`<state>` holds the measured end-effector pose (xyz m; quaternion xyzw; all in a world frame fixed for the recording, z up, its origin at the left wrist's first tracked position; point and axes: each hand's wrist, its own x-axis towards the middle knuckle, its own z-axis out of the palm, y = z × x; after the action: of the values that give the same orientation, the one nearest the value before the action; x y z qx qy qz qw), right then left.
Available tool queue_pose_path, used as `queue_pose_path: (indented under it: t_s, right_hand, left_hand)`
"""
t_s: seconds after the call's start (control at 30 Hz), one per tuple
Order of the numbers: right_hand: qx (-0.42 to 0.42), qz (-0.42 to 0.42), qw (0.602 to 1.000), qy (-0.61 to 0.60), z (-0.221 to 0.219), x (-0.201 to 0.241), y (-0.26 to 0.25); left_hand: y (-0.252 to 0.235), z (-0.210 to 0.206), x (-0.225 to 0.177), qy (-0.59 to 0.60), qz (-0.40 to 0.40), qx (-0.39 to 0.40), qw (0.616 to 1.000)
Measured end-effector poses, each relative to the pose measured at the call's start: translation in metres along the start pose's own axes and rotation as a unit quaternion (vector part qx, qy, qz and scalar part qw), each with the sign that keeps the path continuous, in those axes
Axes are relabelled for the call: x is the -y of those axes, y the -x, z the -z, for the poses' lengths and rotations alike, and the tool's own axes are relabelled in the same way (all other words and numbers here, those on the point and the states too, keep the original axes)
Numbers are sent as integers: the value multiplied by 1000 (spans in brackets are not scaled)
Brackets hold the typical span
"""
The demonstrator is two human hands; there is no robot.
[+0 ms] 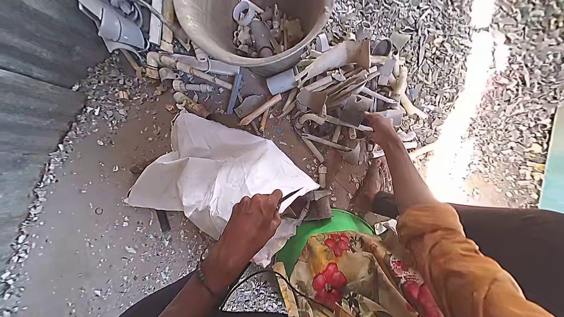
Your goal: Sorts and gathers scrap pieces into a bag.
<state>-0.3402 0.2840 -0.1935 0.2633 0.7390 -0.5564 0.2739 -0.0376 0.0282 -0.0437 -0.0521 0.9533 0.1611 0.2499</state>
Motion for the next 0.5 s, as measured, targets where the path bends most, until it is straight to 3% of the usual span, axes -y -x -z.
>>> queue_pose_path:
  t_s: [0.07, 0.13, 0.27, 0.33, 0.4, 0.5]
  right_hand:
    - [-2, 42, 997, -69, -13, -16, -41]
    - [17, 45, 993, -108, -24, -25, -48]
    - [24, 22, 985, -168, -28, -39, 16]
    - [25, 12, 994, -109, -11, -52, 62]
    - [53, 10, 998, 24, 9, -71, 107]
    - [178, -14, 954, 239, 21, -93, 160]
  left_hand:
    - [-7, 2, -3, -6, 17, 39, 999]
    - [-13, 4, -5, -5, 33, 68, 997]
    - [-15, 8, -5, -2, 37, 83, 996]
    - [-11, 10, -5, 1, 34, 81, 996]
    - [-5, 10, -3, 9, 36, 91, 995]
    - [1, 11, 3, 21, 43, 94, 994]
